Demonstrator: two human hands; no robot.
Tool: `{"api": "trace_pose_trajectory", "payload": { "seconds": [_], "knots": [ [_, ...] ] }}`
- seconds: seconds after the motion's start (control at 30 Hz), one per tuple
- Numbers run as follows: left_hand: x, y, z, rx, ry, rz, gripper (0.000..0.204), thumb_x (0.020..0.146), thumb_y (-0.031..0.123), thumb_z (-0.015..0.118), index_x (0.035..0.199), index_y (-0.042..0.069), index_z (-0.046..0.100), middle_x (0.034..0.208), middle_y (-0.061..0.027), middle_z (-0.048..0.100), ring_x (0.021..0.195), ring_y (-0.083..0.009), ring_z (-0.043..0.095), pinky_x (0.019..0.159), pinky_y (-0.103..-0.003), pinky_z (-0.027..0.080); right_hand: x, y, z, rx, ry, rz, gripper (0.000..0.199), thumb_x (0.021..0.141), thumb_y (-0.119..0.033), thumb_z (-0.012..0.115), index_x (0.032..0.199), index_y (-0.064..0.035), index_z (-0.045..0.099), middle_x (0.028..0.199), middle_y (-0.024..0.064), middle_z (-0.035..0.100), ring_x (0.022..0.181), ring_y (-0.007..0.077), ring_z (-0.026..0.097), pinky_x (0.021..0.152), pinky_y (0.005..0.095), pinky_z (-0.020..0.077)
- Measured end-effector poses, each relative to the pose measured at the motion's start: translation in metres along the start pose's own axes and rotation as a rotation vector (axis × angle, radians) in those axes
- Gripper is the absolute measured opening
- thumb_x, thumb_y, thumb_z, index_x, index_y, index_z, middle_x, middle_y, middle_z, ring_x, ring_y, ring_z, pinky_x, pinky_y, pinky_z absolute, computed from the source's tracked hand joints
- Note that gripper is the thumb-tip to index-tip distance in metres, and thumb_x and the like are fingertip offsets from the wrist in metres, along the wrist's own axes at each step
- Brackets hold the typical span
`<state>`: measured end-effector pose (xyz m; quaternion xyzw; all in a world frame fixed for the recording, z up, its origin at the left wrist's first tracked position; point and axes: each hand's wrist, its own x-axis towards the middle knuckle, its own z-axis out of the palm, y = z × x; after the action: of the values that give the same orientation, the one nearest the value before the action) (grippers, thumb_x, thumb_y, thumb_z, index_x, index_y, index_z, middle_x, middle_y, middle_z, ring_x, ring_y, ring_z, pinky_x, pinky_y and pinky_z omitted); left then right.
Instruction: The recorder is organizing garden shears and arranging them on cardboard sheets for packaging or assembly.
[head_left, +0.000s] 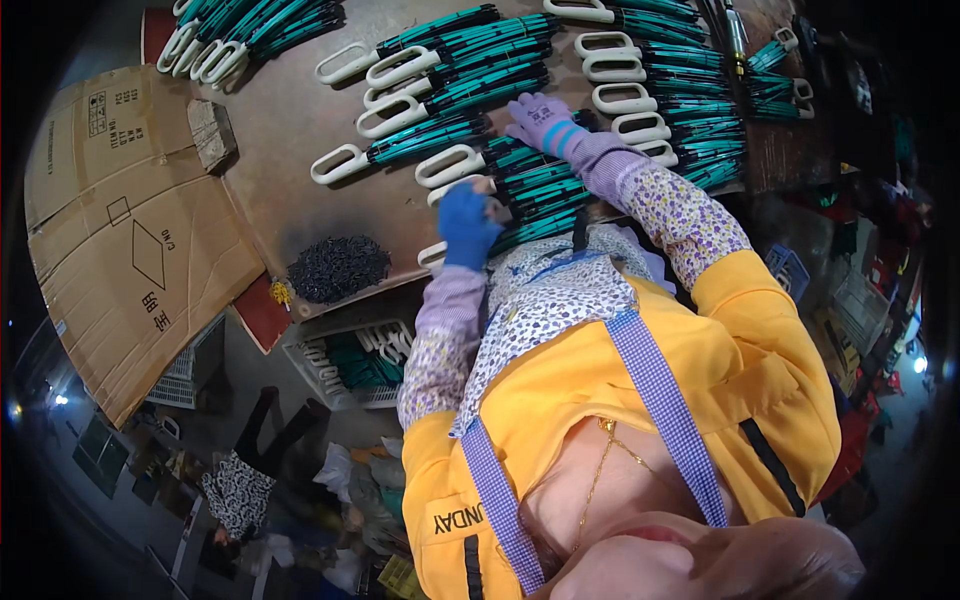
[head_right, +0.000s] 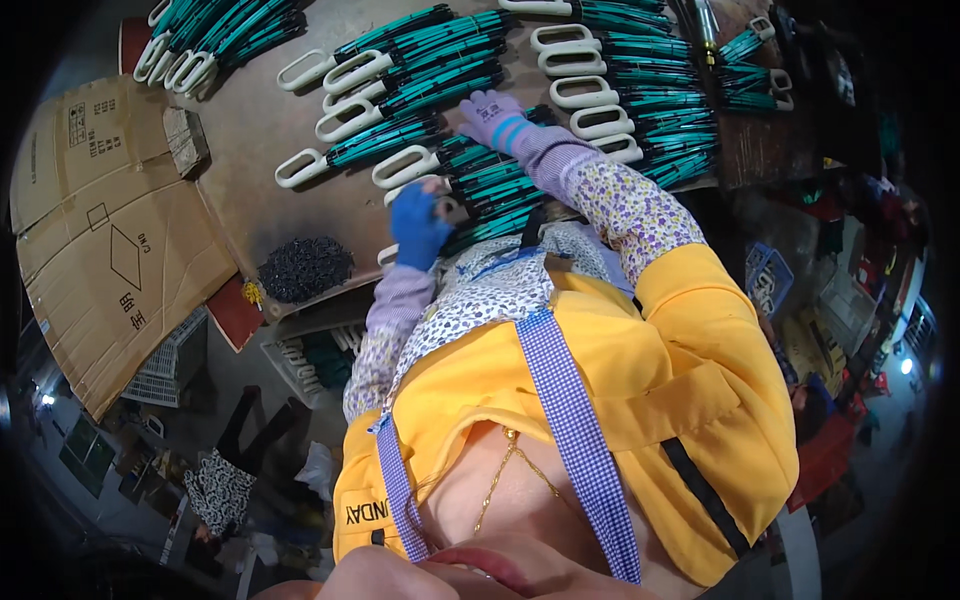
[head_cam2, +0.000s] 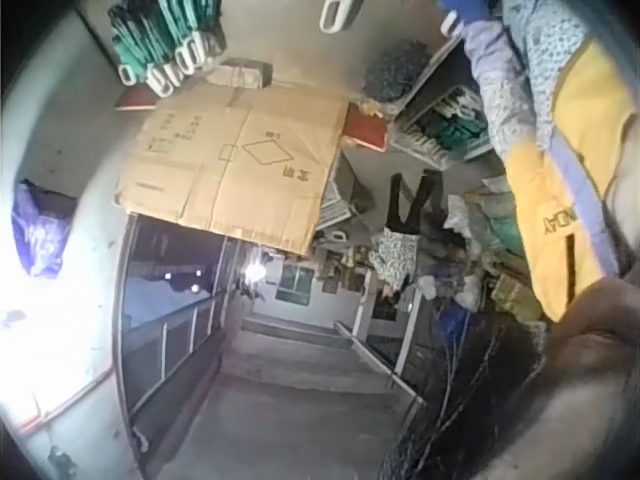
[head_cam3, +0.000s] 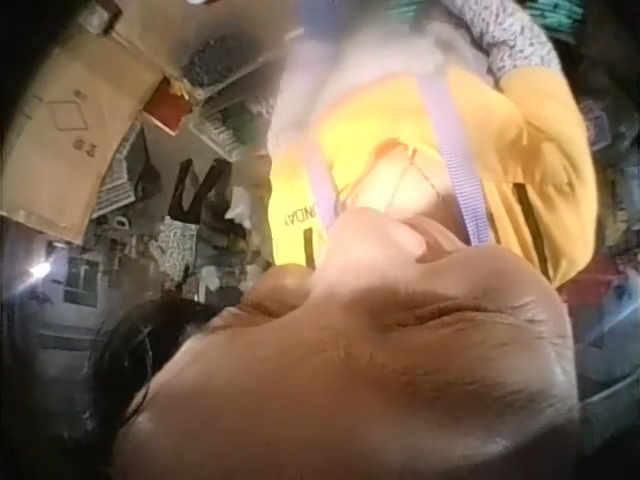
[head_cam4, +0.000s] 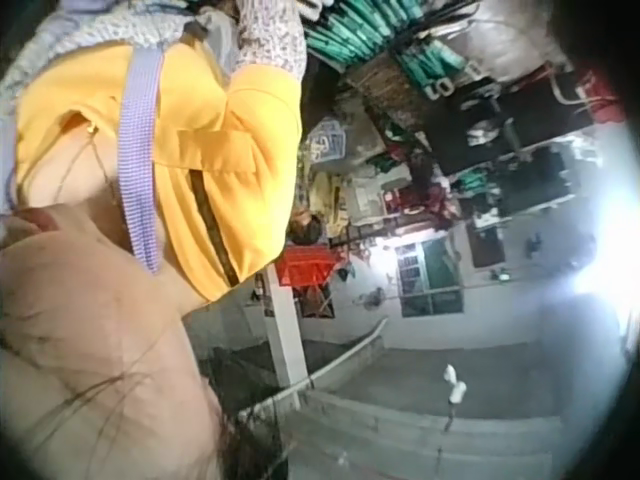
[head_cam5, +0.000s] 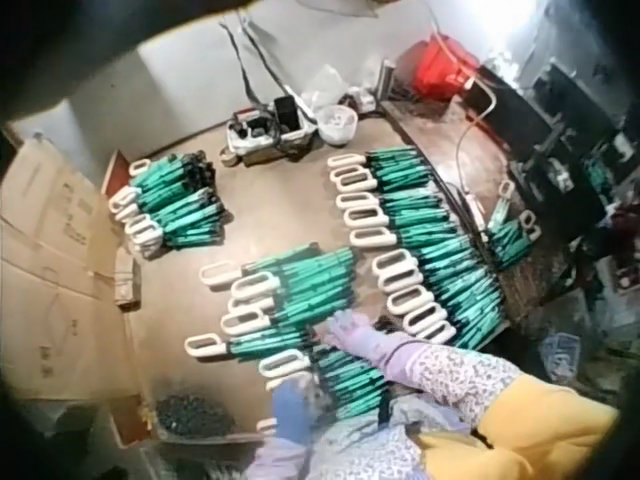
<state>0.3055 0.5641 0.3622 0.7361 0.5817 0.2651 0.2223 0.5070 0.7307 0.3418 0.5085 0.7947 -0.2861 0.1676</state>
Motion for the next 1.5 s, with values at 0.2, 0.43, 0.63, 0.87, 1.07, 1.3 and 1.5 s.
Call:
{"api": "trace_pose_trajectory", "payload": {
  "seconds": [0.2,0.43,0.63,0.87,1.07,1.3,1.5],
  "knots": [
    [-0.102,-0.071,-0.024,0.349,0.225,-0.450,0.049,0.083,0.030,0.070,0.115,-0.004,0.056,0.106,-0.0207,0.058,0.093,-0.0339,0.057,0.081,-0.040,0.048,-0.050,0.009,0.019,0.058,0.354,-0.327,0.053,0.085,-0.048,0.058,0.131,-0.0229,0.056,0.135,0.0089,0.054,0.118,0.0327,0.053,0.096,0.0474,0.0421],
    [-0.110,-0.064,0.029,0.451,-0.013,-0.632,0.078,0.086,0.051,0.064,0.126,-0.013,0.046,0.115,-0.0256,0.053,0.096,-0.0375,0.056,0.085,-0.042,0.048,-0.068,0.005,0.058,-0.126,0.687,-0.526,0.068,0.079,-0.050,0.063,0.141,-0.0250,0.049,0.134,0.0119,0.049,0.119,0.0340,0.048,0.101,0.0531,0.0354],
    [-0.079,-0.039,0.038,0.281,-0.052,-0.799,0.083,0.086,0.052,0.064,0.132,-0.012,0.042,0.117,-0.0269,0.051,0.097,-0.0393,0.057,0.087,-0.043,0.048,-0.043,-0.005,0.050,-0.096,0.581,-0.435,0.071,0.080,-0.050,0.063,0.145,-0.0286,0.044,0.138,0.0158,0.044,0.120,0.0365,0.044,0.102,0.0563,0.0321],
    [-0.056,-0.078,-0.006,0.000,0.067,-0.697,0.067,0.083,0.039,0.070,0.127,-0.008,0.048,0.117,-0.0234,0.053,0.097,-0.0400,0.057,0.089,-0.042,0.049,-0.064,-0.011,0.036,0.024,0.607,-0.513,0.069,0.076,-0.042,0.068,0.141,-0.0248,0.049,0.132,0.0154,0.047,0.115,0.0364,0.047,0.097,0.0519,0.0358],
    [0.012,-0.131,-0.062,0.361,0.290,-0.425,0.061,0.074,0.025,0.074,0.124,-0.003,0.052,0.118,-0.0207,0.054,0.103,-0.0359,0.055,0.092,-0.040,0.046,-0.024,-0.027,0.005,0.188,0.553,-0.438,0.075,0.076,-0.038,0.069,0.145,-0.0258,0.044,0.141,0.0157,0.042,0.128,0.0391,0.041,0.105,0.0566,0.0316],
    [0.061,-0.161,-0.071,0.886,0.009,-0.302,0.062,0.071,0.028,0.075,0.123,0.001,0.055,0.121,-0.0195,0.054,0.104,-0.0343,0.056,0.093,-0.041,0.044,0.049,-0.016,-0.061,-0.314,0.540,-0.308,0.094,0.069,-0.047,0.074,0.152,-0.0335,0.031,0.155,0.0142,0.028,0.143,0.0393,0.024,0.114,0.0611,0.0181],
    [0.072,-0.188,-0.066,0.711,-0.185,-0.471,0.060,0.065,0.029,0.080,0.115,0.003,0.060,0.112,-0.0163,0.061,0.098,-0.0333,0.059,0.089,-0.041,0.045,0.086,-0.001,-0.078,-0.303,0.351,-0.288,0.109,0.059,-0.054,0.080,0.153,-0.0404,0.025,0.160,0.0130,0.021,0.147,0.0377,0.017,0.117,0.0613,0.0123]
  ]
}}
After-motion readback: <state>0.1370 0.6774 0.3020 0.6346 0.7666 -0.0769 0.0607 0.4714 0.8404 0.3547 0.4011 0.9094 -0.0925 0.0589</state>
